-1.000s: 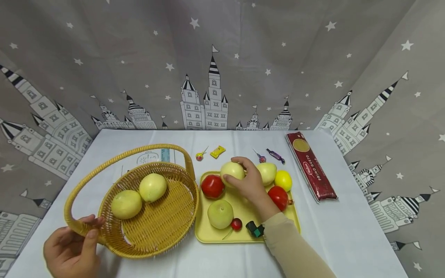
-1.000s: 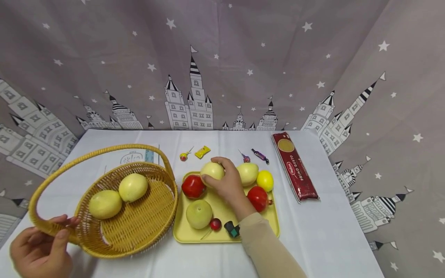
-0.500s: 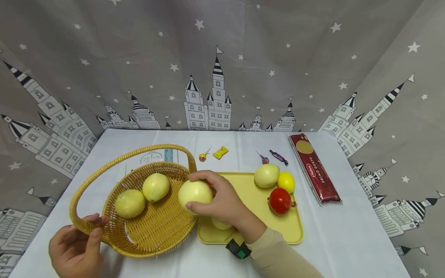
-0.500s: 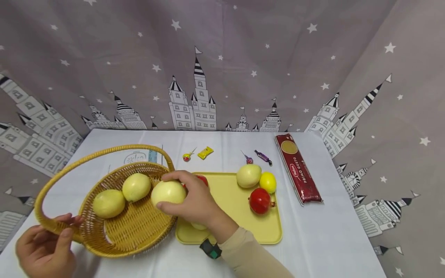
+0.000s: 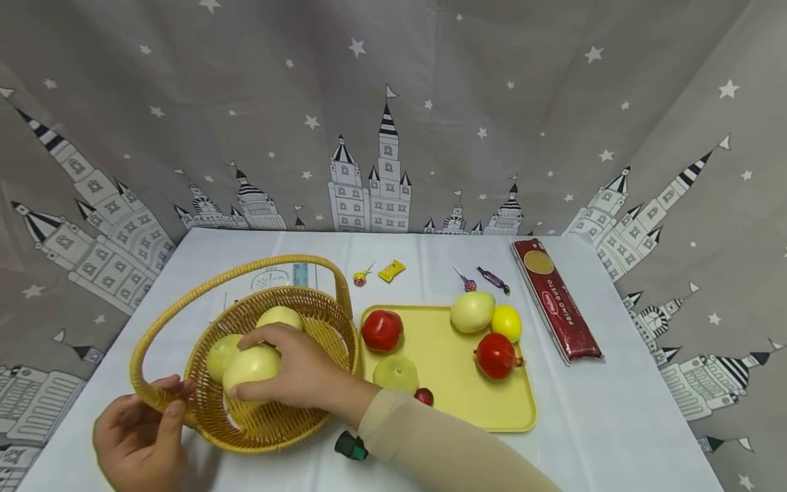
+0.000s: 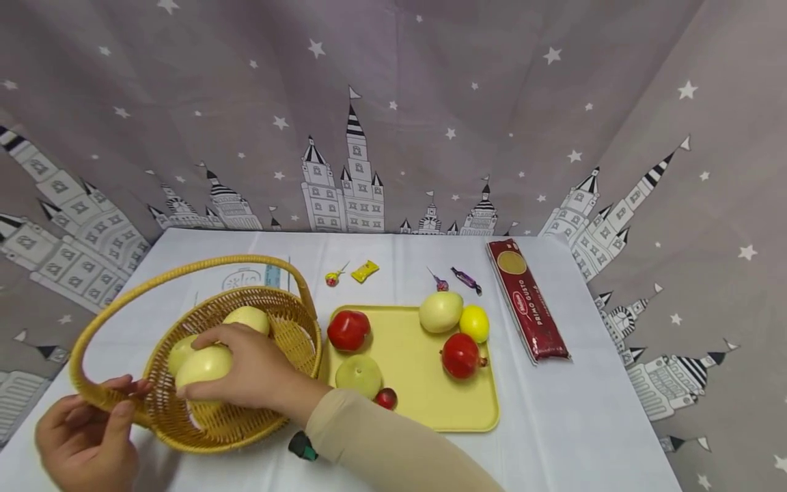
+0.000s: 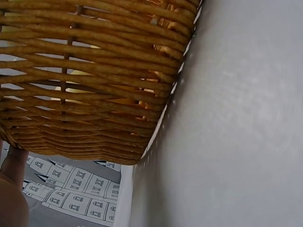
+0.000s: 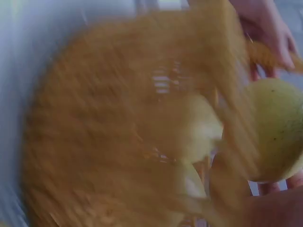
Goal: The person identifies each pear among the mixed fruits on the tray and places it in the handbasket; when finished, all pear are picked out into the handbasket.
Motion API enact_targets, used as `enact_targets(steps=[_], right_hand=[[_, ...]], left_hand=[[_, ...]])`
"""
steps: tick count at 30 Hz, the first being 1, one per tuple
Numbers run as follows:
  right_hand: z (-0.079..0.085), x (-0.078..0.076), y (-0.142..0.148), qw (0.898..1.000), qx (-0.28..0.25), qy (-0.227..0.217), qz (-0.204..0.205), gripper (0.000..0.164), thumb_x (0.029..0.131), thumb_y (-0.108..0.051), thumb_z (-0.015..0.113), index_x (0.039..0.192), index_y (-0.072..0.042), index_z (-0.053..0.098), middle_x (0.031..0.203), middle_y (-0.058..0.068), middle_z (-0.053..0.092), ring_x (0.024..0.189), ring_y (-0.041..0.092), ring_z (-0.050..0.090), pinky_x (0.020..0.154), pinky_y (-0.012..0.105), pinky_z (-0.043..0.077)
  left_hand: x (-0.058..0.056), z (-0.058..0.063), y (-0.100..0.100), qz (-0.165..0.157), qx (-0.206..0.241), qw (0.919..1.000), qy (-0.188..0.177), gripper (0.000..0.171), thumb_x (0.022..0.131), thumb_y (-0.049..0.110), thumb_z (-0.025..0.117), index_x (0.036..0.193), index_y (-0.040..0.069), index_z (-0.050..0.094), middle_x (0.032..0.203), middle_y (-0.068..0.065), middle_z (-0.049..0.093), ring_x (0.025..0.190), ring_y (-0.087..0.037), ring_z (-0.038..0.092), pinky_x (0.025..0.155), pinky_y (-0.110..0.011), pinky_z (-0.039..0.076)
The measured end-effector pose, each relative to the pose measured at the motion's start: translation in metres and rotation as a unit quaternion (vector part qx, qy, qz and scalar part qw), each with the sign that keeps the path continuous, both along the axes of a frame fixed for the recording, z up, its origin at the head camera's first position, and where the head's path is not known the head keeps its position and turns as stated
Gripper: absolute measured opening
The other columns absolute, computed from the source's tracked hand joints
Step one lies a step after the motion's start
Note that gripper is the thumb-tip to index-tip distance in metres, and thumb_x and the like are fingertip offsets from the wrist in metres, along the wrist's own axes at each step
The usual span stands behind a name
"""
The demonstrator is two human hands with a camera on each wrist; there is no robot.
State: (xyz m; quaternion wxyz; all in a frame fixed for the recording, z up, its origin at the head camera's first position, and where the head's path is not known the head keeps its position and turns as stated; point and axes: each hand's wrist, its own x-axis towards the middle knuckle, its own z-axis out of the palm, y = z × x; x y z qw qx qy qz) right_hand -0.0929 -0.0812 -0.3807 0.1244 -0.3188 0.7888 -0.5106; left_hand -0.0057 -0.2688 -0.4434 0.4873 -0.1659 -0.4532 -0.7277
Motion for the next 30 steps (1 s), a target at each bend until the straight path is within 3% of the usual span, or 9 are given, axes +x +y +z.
enact_targets(steps=[6, 12, 18, 21, 25, 27, 30], right_hand=[[-0.025, 0.017, -0.015, 0.999, 0.032, -0.03, -0.01, 0.05, 0.07, -0.04, 0.085, 0.113, -0.028, 0.061, 0.116, -0.018, 0.053, 0.101, -0.004, 0.05, 0.083, 0.011, 0.045], [-0.032, 0.017, -0.022, 0.995, 0.096, -0.012, -0.004, 0.051, 0.068, -0.039, 0.087, 0.111, -0.028, 0.06, 0.115, -0.017, 0.052, 0.099, -0.004, 0.05, 0.082, 0.009, 0.043], [-0.038, 0.017, -0.024, 0.988, 0.154, -0.008, 0.021, 0.054, 0.068, -0.04, 0.087, 0.113, -0.028, 0.06, 0.115, -0.016, 0.051, 0.097, -0.004, 0.049, 0.081, 0.008, 0.043], [-0.037, 0.018, -0.021, 0.989, 0.144, -0.006, 0.025, 0.054, 0.07, -0.041, 0.085, 0.117, -0.029, 0.059, 0.116, -0.016, 0.051, 0.097, -0.004, 0.05, 0.082, 0.009, 0.043], [-0.028, 0.019, -0.01, 0.992, 0.106, 0.057, 0.037, 0.046, 0.078, -0.043, 0.078, 0.118, -0.028, 0.06, 0.115, -0.019, 0.053, 0.102, -0.007, 0.049, 0.087, 0.006, 0.04], [-0.02, 0.019, 0.001, 0.993, 0.071, 0.089, 0.043, 0.041, 0.082, -0.041, 0.075, 0.118, -0.026, 0.06, 0.115, -0.02, 0.055, 0.105, -0.01, 0.048, 0.089, 0.005, 0.039], [-0.005, 0.017, 0.027, 0.995, -0.017, 0.085, 0.054, 0.035, 0.086, -0.03, 0.073, 0.116, -0.02, 0.06, 0.113, -0.016, 0.059, 0.105, -0.009, 0.05, 0.092, 0.009, 0.044]], left_hand=[[-0.005, 0.002, 0.001, -0.012, 0.005, 0.9995, 0.028, 0.041, 0.074, -0.03, 0.059, 0.108, -0.026, 0.037, 0.099, -0.043, 0.057, 0.087, -0.04, 0.068, 0.082, -0.037, 0.06], [-0.005, 0.0, -0.001, -0.014, 0.019, 0.9991, 0.034, 0.041, 0.073, -0.032, 0.058, 0.107, -0.026, 0.036, 0.098, -0.043, 0.057, 0.085, -0.04, 0.068, 0.08, -0.037, 0.06], [-0.003, -0.004, -0.002, -0.014, 0.005, 0.9997, 0.021, 0.041, 0.074, -0.03, 0.059, 0.108, -0.025, 0.036, 0.1, -0.042, 0.057, 0.087, -0.039, 0.068, 0.082, -0.035, 0.06], [-0.003, -0.005, -0.001, -0.013, 0.011, 0.9996, 0.02, 0.041, 0.074, -0.031, 0.058, 0.108, -0.025, 0.037, 0.1, -0.042, 0.057, 0.087, -0.039, 0.068, 0.082, -0.036, 0.06], [-0.003, -0.004, 0.0, -0.01, 0.017, 0.9996, 0.022, 0.041, 0.074, -0.031, 0.058, 0.108, -0.025, 0.037, 0.099, -0.042, 0.057, 0.087, -0.039, 0.068, 0.081, -0.036, 0.06], [-0.003, -0.003, 0.0, -0.008, 0.018, 0.9996, 0.021, 0.041, 0.074, -0.031, 0.058, 0.108, -0.025, 0.037, 0.099, -0.042, 0.057, 0.086, -0.039, 0.068, 0.081, -0.036, 0.06], [-0.003, -0.003, 0.0, -0.007, 0.022, 0.9996, 0.019, 0.041, 0.073, -0.031, 0.057, 0.108, -0.025, 0.036, 0.099, -0.042, 0.057, 0.086, -0.04, 0.068, 0.081, -0.036, 0.06]])
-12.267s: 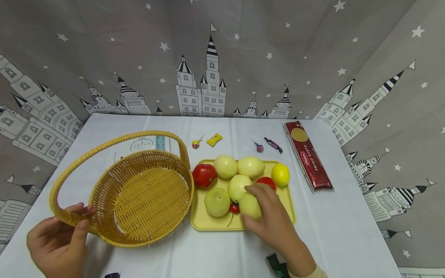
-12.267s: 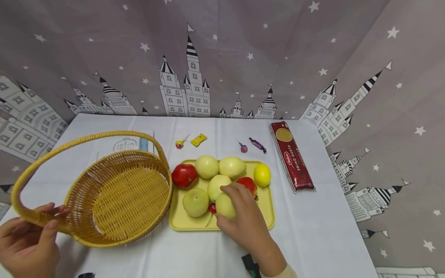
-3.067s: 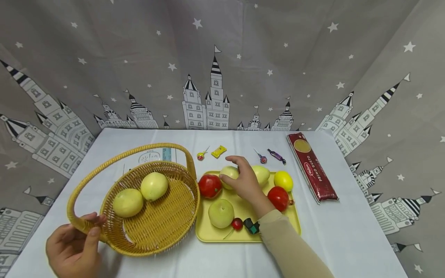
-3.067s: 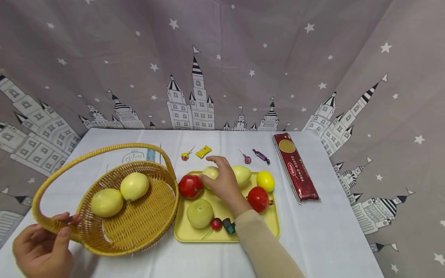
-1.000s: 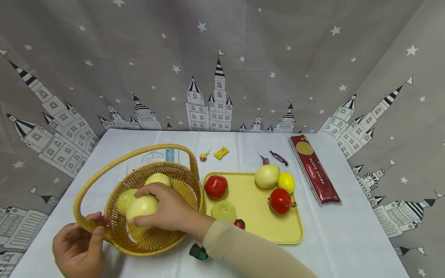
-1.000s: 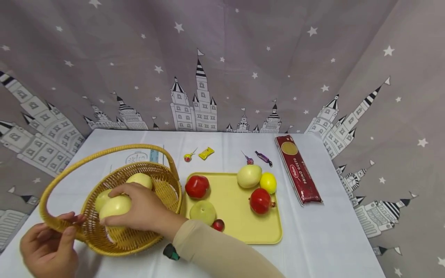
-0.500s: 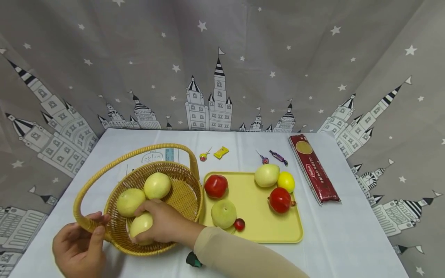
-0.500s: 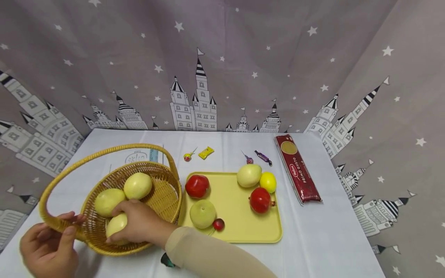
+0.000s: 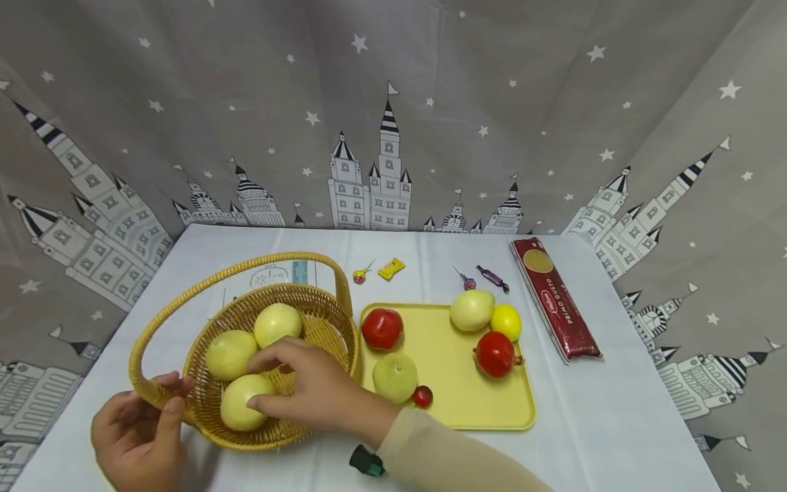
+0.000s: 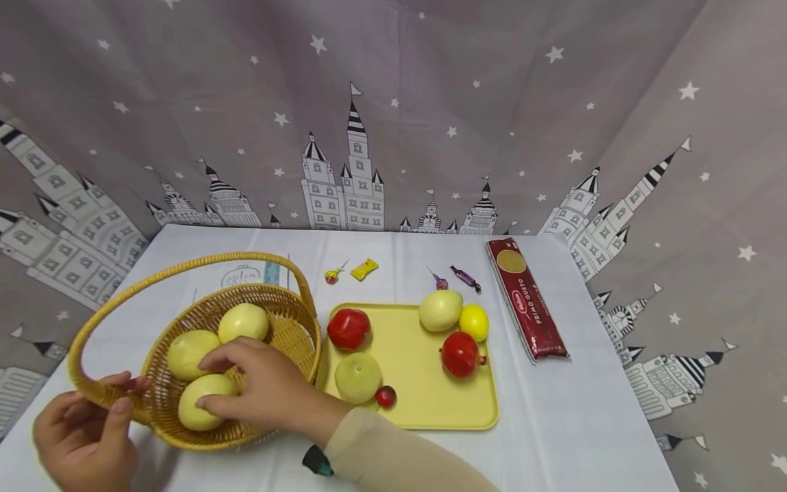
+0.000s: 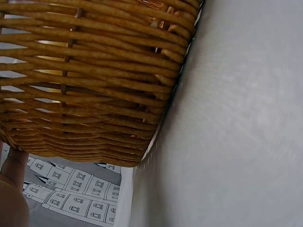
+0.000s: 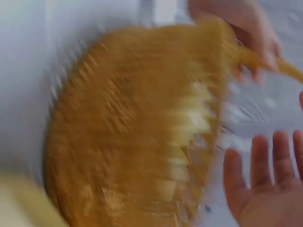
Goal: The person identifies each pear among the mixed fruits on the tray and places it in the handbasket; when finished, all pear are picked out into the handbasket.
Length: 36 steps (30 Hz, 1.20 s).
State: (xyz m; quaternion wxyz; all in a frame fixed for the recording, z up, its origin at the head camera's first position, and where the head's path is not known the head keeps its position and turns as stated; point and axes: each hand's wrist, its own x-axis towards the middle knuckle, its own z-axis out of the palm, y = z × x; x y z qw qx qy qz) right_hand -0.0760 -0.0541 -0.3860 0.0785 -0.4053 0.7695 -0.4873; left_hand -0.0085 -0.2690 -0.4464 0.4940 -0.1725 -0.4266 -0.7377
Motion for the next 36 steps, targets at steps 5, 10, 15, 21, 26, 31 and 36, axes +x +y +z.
enact_targets(steps=[5, 10, 15, 21, 26, 31, 36], right_hand=[[0.015, -0.016, 0.062, 0.983, -0.177, -0.011, -0.057, 0.029, 0.084, -0.01, 0.074, 0.111, -0.008, 0.061, 0.108, 0.002, 0.063, 0.1, 0.014, 0.061, 0.09, 0.028, 0.055], [0.003, -0.05, 0.132, 0.932, -0.247, 0.009, -0.264, 0.031, 0.083, -0.005, 0.074, 0.11, -0.005, 0.061, 0.111, 0.007, 0.061, 0.106, 0.024, 0.057, 0.1, 0.041, 0.049], [-0.031, -0.075, 0.176, 0.886, -0.125, 0.015, -0.446, 0.039, 0.081, -0.016, 0.078, 0.116, -0.013, 0.062, 0.121, 0.003, 0.057, 0.12, 0.02, 0.046, 0.11, 0.043, 0.034], [-0.05, -0.083, 0.181, 0.888, 0.015, 0.023, -0.458, 0.057, 0.076, -0.02, 0.082, 0.127, -0.013, 0.056, 0.132, 0.008, 0.049, 0.127, 0.028, 0.036, 0.111, 0.044, 0.029], [-0.059, -0.088, 0.169, 0.905, 0.068, -0.026, -0.419, 0.063, 0.078, -0.024, 0.081, 0.133, -0.013, 0.051, 0.143, 0.01, 0.038, 0.135, 0.03, 0.03, 0.114, 0.046, 0.032], [-0.074, -0.086, 0.164, 0.908, 0.048, -0.058, -0.411, 0.064, 0.076, -0.026, 0.082, 0.131, -0.014, 0.052, 0.141, 0.007, 0.041, 0.127, 0.026, 0.043, 0.11, 0.041, 0.039], [-0.078, -0.087, 0.163, 0.912, 0.034, -0.057, -0.405, 0.064, 0.075, -0.027, 0.083, 0.13, -0.016, 0.052, 0.139, 0.004, 0.043, 0.123, 0.023, 0.046, 0.107, 0.04, 0.042]], left_hand=[[0.0, 0.001, 0.0, 0.002, -0.005, 1.0, -0.003, 0.041, 0.074, -0.031, 0.058, 0.109, -0.026, 0.036, 0.099, -0.042, 0.057, 0.086, -0.039, 0.068, 0.081, -0.036, 0.06], [0.001, 0.003, 0.003, 0.011, -0.007, 0.9999, -0.005, 0.041, 0.073, -0.03, 0.06, 0.108, -0.026, 0.037, 0.098, -0.042, 0.058, 0.085, -0.038, 0.068, 0.08, -0.035, 0.06], [0.006, 0.007, 0.005, 0.039, -0.009, 0.9981, -0.047, 0.041, 0.075, -0.028, 0.06, 0.11, -0.024, 0.038, 0.101, -0.039, 0.059, 0.085, -0.035, 0.069, 0.081, -0.031, 0.06], [0.005, 0.007, 0.006, 0.026, -0.001, 0.9984, -0.051, 0.041, 0.076, -0.029, 0.058, 0.111, -0.024, 0.037, 0.102, -0.04, 0.058, 0.085, -0.036, 0.069, 0.081, -0.033, 0.06], [0.006, 0.005, 0.004, 0.028, -0.007, 0.9982, -0.052, 0.041, 0.076, -0.029, 0.057, 0.111, -0.024, 0.037, 0.102, -0.04, 0.059, 0.086, -0.035, 0.069, 0.081, -0.031, 0.06], [0.005, 0.002, 0.005, 0.027, -0.014, 0.9983, -0.05, 0.041, 0.076, -0.029, 0.057, 0.112, -0.024, 0.038, 0.103, -0.039, 0.059, 0.086, -0.034, 0.069, 0.082, -0.031, 0.06], [0.005, 0.007, 0.007, 0.044, -0.016, 0.9974, -0.056, 0.041, 0.076, -0.028, 0.058, 0.112, -0.024, 0.038, 0.103, -0.039, 0.059, 0.085, -0.034, 0.07, 0.081, -0.03, 0.06]])
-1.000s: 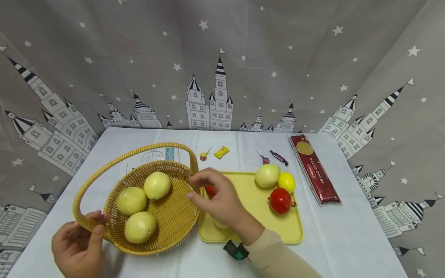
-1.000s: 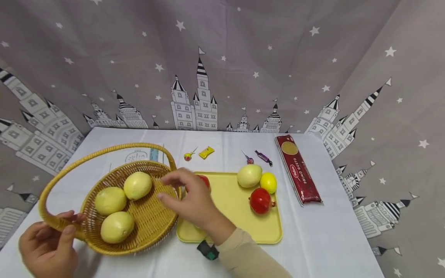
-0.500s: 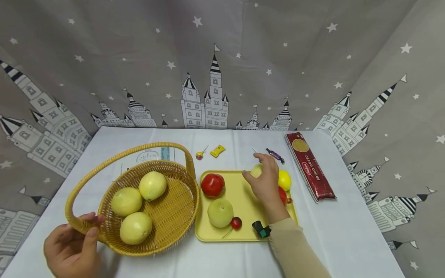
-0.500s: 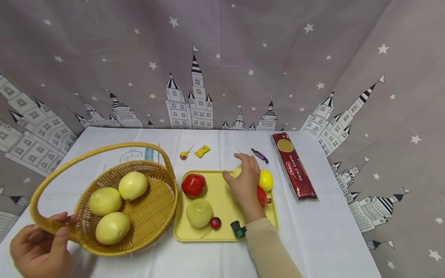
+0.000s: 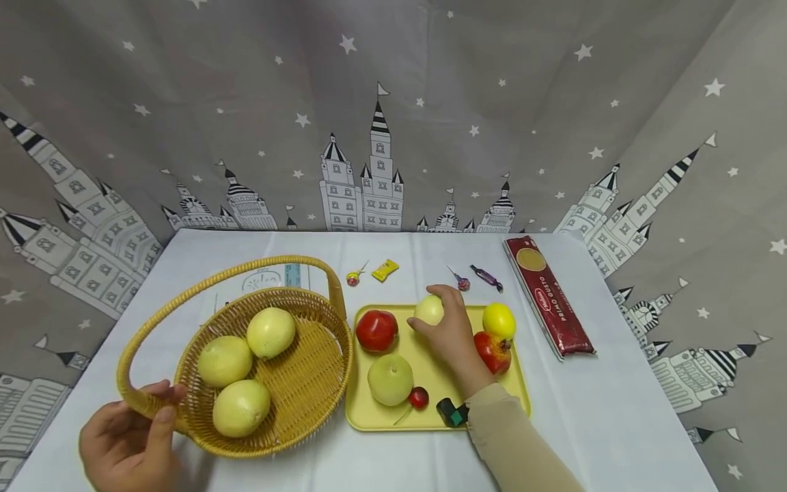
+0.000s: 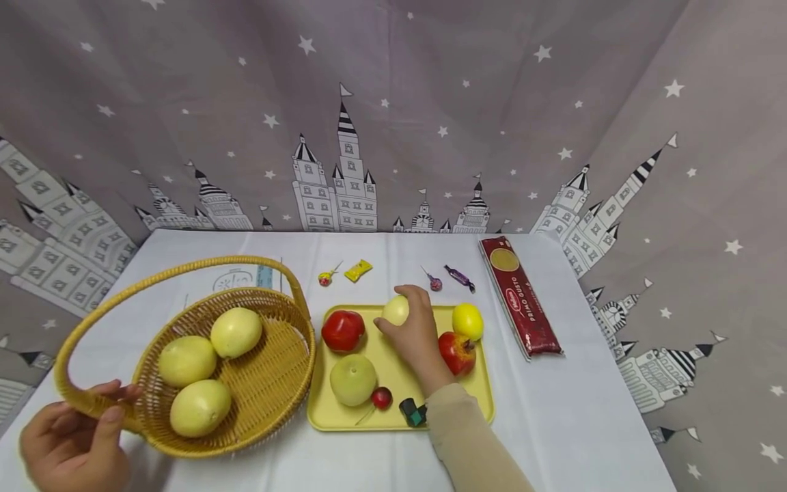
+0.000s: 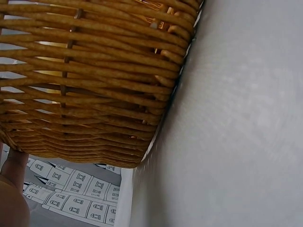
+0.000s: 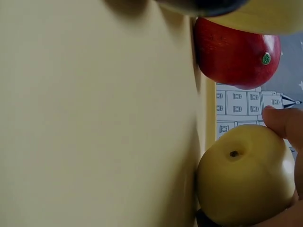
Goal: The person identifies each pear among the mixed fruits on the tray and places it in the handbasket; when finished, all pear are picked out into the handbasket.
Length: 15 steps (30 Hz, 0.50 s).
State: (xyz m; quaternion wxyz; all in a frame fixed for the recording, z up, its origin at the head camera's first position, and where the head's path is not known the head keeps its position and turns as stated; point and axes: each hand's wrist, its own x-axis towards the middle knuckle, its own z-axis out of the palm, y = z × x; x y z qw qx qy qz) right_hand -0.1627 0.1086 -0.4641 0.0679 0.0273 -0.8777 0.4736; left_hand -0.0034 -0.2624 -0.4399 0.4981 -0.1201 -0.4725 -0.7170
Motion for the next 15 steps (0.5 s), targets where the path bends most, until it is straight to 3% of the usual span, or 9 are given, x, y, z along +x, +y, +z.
enact_targets(steps=[9, 15], right_hand=[[-0.006, -0.003, -0.001, 0.999, -0.034, -0.009, -0.003, 0.065, 0.072, -0.028, 0.085, 0.128, -0.019, 0.054, 0.137, 0.0, 0.045, 0.117, 0.022, 0.05, 0.101, 0.04, 0.048], [0.009, -0.001, -0.004, 0.997, -0.071, -0.023, -0.001, 0.065, 0.072, -0.032, 0.084, 0.129, -0.026, 0.053, 0.136, -0.006, 0.046, 0.111, 0.022, 0.052, 0.092, 0.041, 0.054]], left_hand=[[0.005, 0.0, 0.0, 0.03, -0.025, 0.9983, -0.043, 0.039, 0.078, -0.027, 0.057, 0.113, -0.023, 0.038, 0.104, -0.037, 0.059, 0.087, -0.031, 0.069, 0.082, -0.028, 0.059], [0.005, 0.003, 0.0, 0.013, -0.017, 0.9992, -0.033, 0.039, 0.078, -0.028, 0.056, 0.112, -0.024, 0.038, 0.104, -0.038, 0.059, 0.086, -0.031, 0.069, 0.082, -0.029, 0.059]])
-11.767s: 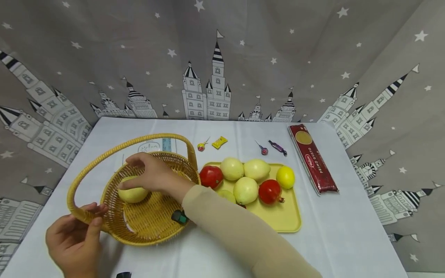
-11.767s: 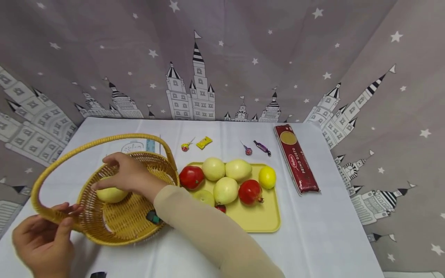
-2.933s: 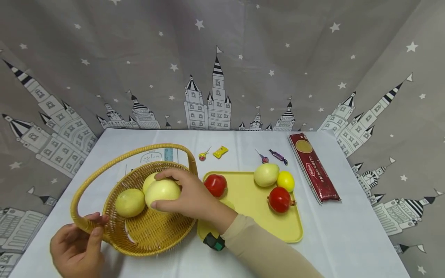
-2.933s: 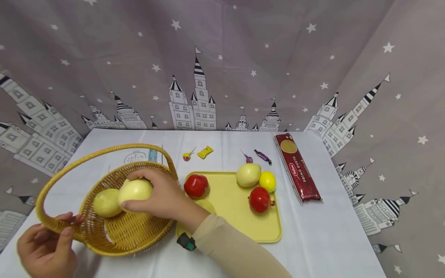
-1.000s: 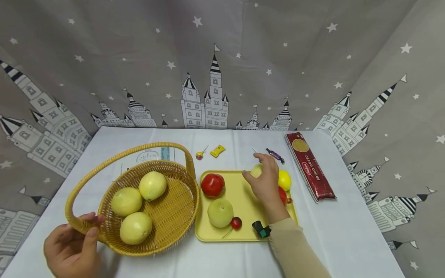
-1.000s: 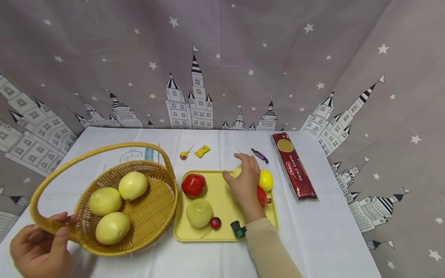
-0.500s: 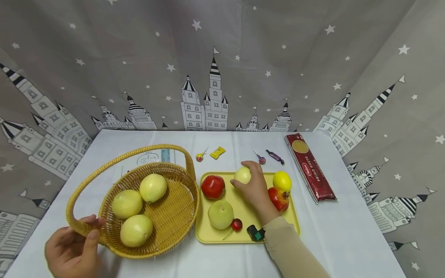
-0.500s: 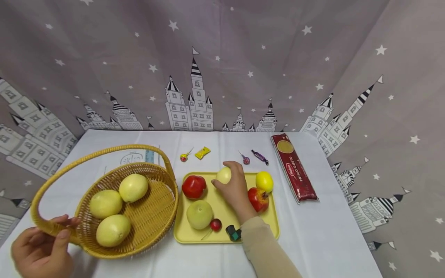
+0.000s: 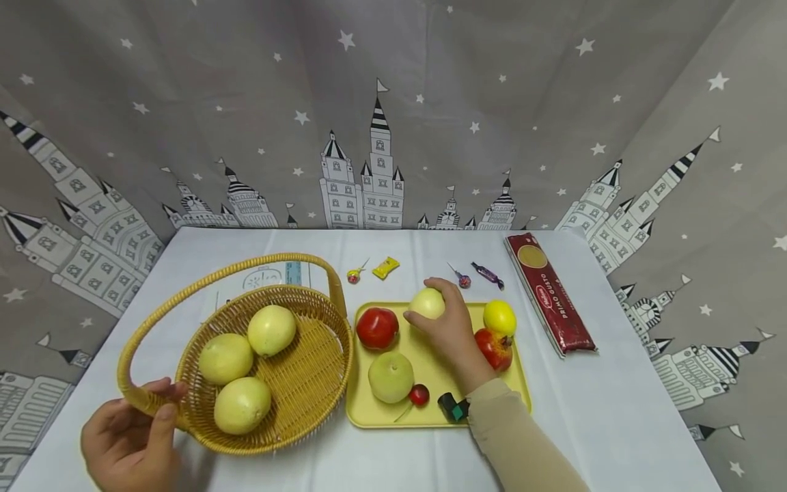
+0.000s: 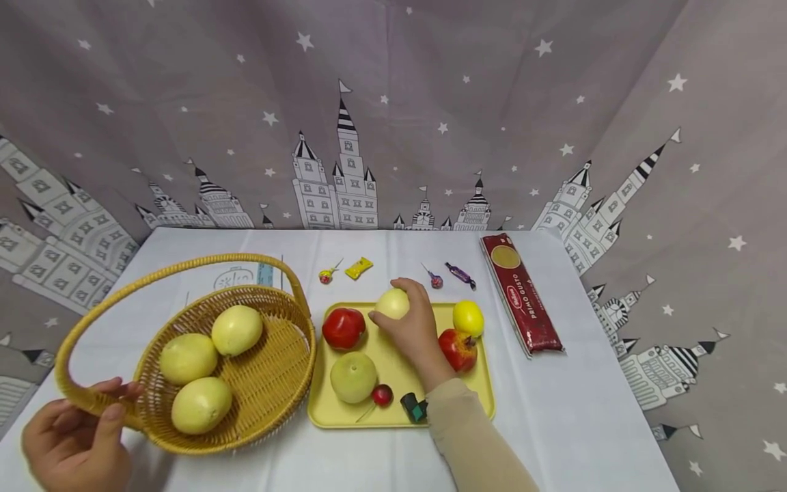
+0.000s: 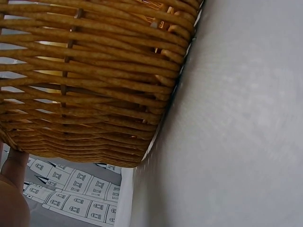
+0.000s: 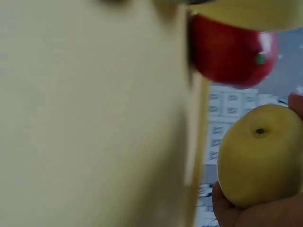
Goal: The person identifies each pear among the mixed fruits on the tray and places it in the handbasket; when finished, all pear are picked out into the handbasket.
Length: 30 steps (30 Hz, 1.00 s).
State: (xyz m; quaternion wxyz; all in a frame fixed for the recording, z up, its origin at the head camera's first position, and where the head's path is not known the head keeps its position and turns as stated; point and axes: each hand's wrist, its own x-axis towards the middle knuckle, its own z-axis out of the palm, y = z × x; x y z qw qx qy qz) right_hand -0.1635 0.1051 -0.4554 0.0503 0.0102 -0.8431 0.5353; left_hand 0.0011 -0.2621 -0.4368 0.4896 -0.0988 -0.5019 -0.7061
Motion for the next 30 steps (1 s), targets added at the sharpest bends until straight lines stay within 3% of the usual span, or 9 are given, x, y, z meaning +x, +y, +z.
enact_targets(steps=[7, 11, 16, 20, 23, 30], right_hand=[[0.046, 0.011, -0.012, 0.994, -0.087, 0.036, 0.059, 0.059, 0.074, -0.02, 0.083, 0.125, -0.026, 0.056, 0.137, -0.013, 0.047, 0.107, 0.024, 0.056, 0.084, 0.04, 0.058], [0.073, 0.028, -0.032, 0.982, -0.148, 0.05, 0.109, 0.058, 0.073, -0.011, 0.082, 0.124, -0.022, 0.057, 0.138, -0.009, 0.05, 0.113, 0.023, 0.056, 0.084, 0.04, 0.058], [0.092, 0.052, -0.075, 0.963, -0.189, 0.056, 0.184, 0.058, 0.07, -0.009, 0.083, 0.121, -0.02, 0.059, 0.138, -0.008, 0.05, 0.126, 0.016, 0.048, 0.088, 0.038, 0.055], [0.089, 0.067, -0.115, 0.952, -0.175, 0.053, 0.247, 0.056, 0.07, -0.014, 0.085, 0.118, -0.024, 0.059, 0.134, -0.012, 0.049, 0.124, 0.009, 0.046, 0.088, 0.029, 0.054], [0.076, 0.074, -0.14, 0.952, -0.133, 0.034, 0.273, 0.055, 0.07, -0.024, 0.086, 0.117, -0.027, 0.058, 0.13, -0.017, 0.048, 0.118, 0.004, 0.047, 0.088, 0.022, 0.052], [0.048, 0.079, -0.168, 0.962, -0.072, -0.022, 0.261, 0.055, 0.07, -0.032, 0.086, 0.116, -0.025, 0.057, 0.125, -0.014, 0.046, 0.107, 0.003, 0.048, 0.084, 0.017, 0.048]], left_hand=[[0.001, -0.001, 0.003, 0.021, -0.014, 0.9994, -0.025, 0.039, 0.079, -0.026, 0.057, 0.112, -0.023, 0.039, 0.104, -0.037, 0.059, 0.086, -0.03, 0.069, 0.082, -0.028, 0.059], [0.0, 0.0, 0.004, 0.022, -0.018, 0.9993, -0.025, 0.039, 0.079, -0.025, 0.058, 0.112, -0.023, 0.038, 0.105, -0.036, 0.059, 0.086, -0.03, 0.07, 0.082, -0.028, 0.059], [-0.002, 0.0, 0.002, 0.025, -0.006, 0.9996, -0.013, 0.04, 0.079, -0.024, 0.059, 0.112, -0.022, 0.038, 0.105, -0.037, 0.059, 0.086, -0.031, 0.069, 0.081, -0.028, 0.059], [-0.002, -0.001, 0.0, 0.016, 0.008, 0.9998, -0.003, 0.04, 0.078, -0.025, 0.059, 0.112, -0.023, 0.038, 0.104, -0.038, 0.058, 0.085, -0.032, 0.069, 0.08, -0.029, 0.06], [-0.003, -0.003, -0.001, 0.002, 0.027, 0.9996, 0.01, 0.041, 0.077, -0.027, 0.058, 0.112, -0.023, 0.038, 0.104, -0.038, 0.058, 0.085, -0.033, 0.069, 0.08, -0.03, 0.06], [-0.007, -0.006, -0.001, -0.002, 0.024, 0.9994, 0.026, 0.041, 0.076, -0.027, 0.059, 0.11, -0.023, 0.038, 0.102, -0.038, 0.059, 0.084, -0.033, 0.069, 0.079, -0.029, 0.06]])
